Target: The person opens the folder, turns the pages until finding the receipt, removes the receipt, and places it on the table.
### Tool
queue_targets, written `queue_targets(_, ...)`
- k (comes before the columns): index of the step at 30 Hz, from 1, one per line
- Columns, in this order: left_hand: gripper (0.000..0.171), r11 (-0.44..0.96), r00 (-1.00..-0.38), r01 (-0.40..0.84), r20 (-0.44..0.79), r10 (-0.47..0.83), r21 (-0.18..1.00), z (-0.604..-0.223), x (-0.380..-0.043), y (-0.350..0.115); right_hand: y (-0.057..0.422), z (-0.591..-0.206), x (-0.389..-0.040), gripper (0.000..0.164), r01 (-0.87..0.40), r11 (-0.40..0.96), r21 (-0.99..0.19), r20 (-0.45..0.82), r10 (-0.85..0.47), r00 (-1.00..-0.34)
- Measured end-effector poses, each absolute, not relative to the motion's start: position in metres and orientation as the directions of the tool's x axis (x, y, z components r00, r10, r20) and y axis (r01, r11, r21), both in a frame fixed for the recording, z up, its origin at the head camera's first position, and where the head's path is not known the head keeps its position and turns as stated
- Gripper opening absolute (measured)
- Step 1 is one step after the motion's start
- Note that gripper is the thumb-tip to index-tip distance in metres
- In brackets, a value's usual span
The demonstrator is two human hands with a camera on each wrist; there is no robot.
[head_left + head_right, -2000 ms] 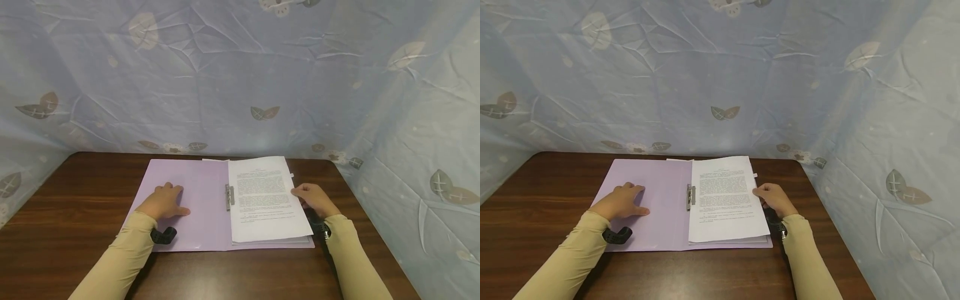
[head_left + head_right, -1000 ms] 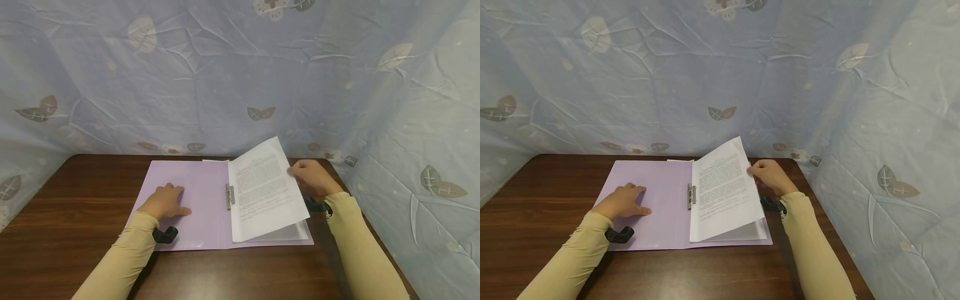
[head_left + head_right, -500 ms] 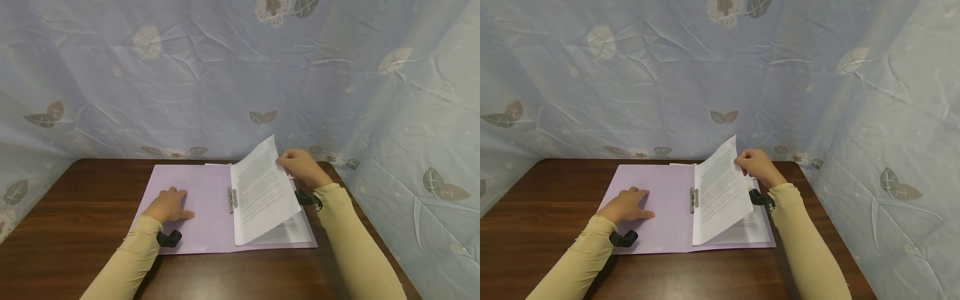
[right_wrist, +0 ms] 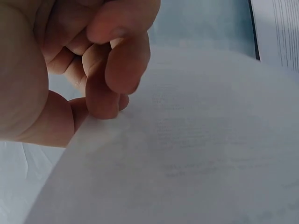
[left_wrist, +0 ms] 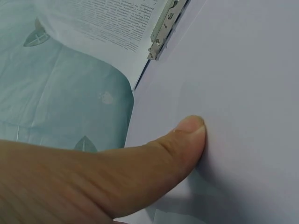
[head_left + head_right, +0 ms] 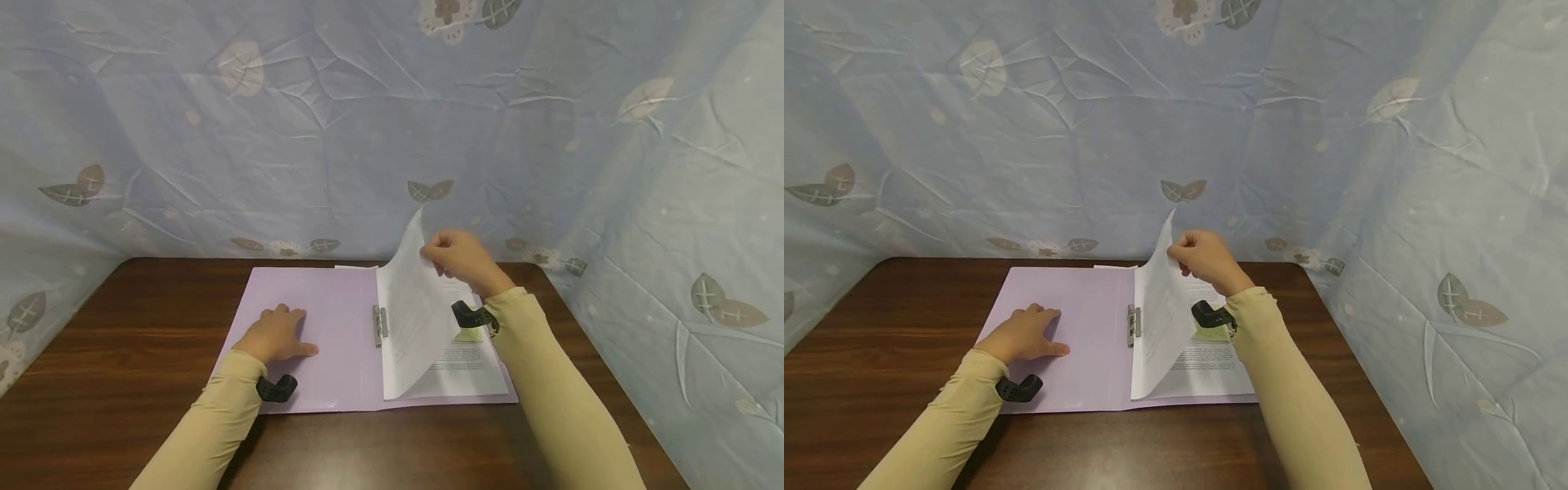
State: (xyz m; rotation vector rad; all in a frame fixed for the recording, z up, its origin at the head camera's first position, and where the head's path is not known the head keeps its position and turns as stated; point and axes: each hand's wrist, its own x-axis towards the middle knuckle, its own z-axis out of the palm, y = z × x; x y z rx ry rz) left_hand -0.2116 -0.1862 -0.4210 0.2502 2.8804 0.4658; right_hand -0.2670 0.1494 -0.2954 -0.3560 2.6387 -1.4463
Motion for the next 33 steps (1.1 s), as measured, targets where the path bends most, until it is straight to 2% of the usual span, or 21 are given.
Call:
queue_targets(8, 0.087, 0.935, -0.962, 0.123, -0.19, 0.194, 0.334, -0.421, -0.212, -0.186, 0.114, -0.292, -0.266, 0.017, -0.173, 0.501, -0.848, 0.021, -0.295, -0.955)
queue_targets(15, 0.087, 0.936, -0.963, 0.121, -0.189, 0.191, 0.329, -0.419, -0.213, -0.186, 0.082, -0.293, -0.265, 0.016, -0.262, 0.55, -0.793, 0.06, -0.358, -0.932)
queue_targets(23, 0.087, 0.945, -0.962, 0.102, -0.211, 0.173, 0.311, -0.419, -0.213, -0.187, 0.04, -0.303, -0.259, 0.016, -0.273, 0.524, -0.807, 0.038, -0.414, -0.909)
queue_targets(33, 0.091, 0.951, -0.957, 0.104, -0.232, 0.176, 0.292, -0.418, -0.214, -0.189, 0.002, -0.325, -0.254, 0.016, -0.3, 0.583, -0.755, 0.023, -0.435, -0.9)
